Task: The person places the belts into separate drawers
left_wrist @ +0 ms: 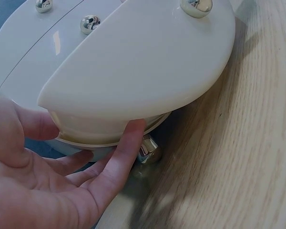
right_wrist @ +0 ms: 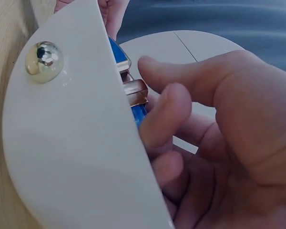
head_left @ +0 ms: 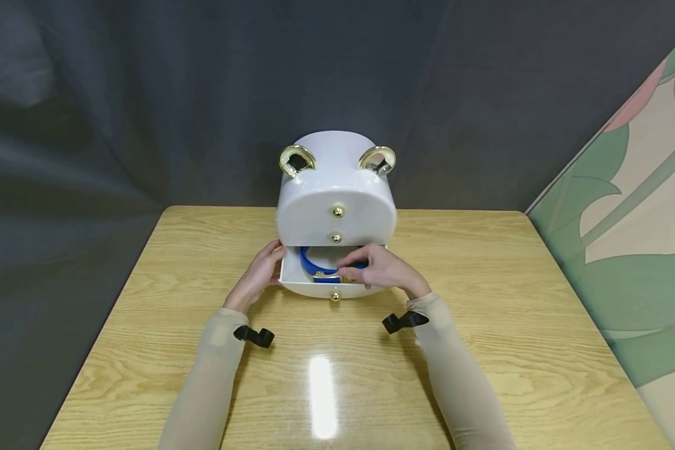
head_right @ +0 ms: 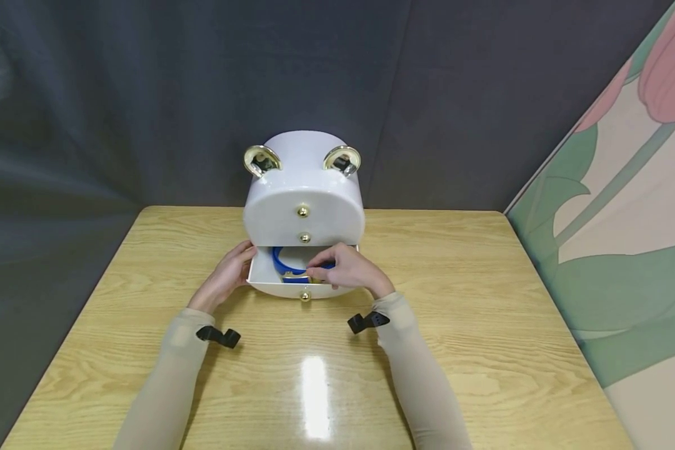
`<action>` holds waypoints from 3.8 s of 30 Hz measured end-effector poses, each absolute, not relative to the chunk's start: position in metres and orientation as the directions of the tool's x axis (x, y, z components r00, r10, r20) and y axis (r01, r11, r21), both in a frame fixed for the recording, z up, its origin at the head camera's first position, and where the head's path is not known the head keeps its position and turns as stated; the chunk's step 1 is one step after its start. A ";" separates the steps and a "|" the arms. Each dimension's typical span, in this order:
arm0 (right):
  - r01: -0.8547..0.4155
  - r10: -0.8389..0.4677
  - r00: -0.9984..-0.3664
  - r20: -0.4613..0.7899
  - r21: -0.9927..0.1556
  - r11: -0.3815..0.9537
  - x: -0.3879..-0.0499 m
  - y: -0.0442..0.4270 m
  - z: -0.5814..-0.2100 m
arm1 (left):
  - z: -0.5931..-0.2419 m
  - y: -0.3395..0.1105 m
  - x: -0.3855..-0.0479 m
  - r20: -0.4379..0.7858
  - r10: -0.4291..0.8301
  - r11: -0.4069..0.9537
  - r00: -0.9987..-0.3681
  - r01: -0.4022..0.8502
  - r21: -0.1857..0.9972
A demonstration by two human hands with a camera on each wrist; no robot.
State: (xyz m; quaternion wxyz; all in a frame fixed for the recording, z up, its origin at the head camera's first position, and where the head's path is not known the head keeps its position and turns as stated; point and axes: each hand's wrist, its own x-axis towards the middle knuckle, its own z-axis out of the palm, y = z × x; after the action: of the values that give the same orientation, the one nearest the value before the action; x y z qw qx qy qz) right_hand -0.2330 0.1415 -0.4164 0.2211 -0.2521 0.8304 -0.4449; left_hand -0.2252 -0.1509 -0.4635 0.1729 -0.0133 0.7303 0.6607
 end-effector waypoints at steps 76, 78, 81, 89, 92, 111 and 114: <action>-0.468 -0.566 -0.810 0.152 -0.751 0.467 -0.166 0.123 -0.465 | -0.460 -0.153 -0.221 -0.229 0.247 0.136 -0.941 -0.200 0.970; -0.471 -0.557 -0.814 0.164 -0.747 0.469 -0.166 0.123 -0.466 | -0.461 -0.153 -0.221 -0.229 0.249 0.140 -0.941 -0.199 0.970; -0.467 -0.535 -0.826 0.177 -0.747 0.473 -0.166 0.122 -0.469 | -0.460 -0.153 -0.221 -0.230 0.250 0.142 -0.940 -0.200 0.969; -0.499 -0.490 -0.838 0.240 -0.701 0.509 -0.167 0.122 -0.478 | -0.461 -0.154 -0.220 -0.239 0.243 0.149 -0.940 -0.207 0.967; -0.492 -0.476 -0.844 0.248 -0.712 0.501 -0.167 0.121 -0.479 | -0.462 -0.154 -0.221 -0.240 0.239 0.152 -0.941 -0.208 0.966; -0.499 -0.440 -0.846 0.300 -0.736 0.457 -0.174 0.118 -0.483 | -0.461 -0.154 -0.222 -0.233 0.239 0.142 -0.943 -0.204 0.969; -0.484 -0.430 -0.854 0.293 -0.753 0.447 -0.176 0.117 -0.484 | -0.461 -0.153 -0.222 -0.230 0.240 0.138 -0.943 -0.201 0.970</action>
State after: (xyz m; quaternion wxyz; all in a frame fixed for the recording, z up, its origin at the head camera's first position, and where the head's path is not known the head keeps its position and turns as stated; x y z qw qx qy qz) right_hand -0.1756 0.1173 -0.4836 -0.0293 -0.2688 0.8500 -0.4520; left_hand -0.2223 -0.1534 -0.4607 0.1681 0.0132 0.7353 0.6565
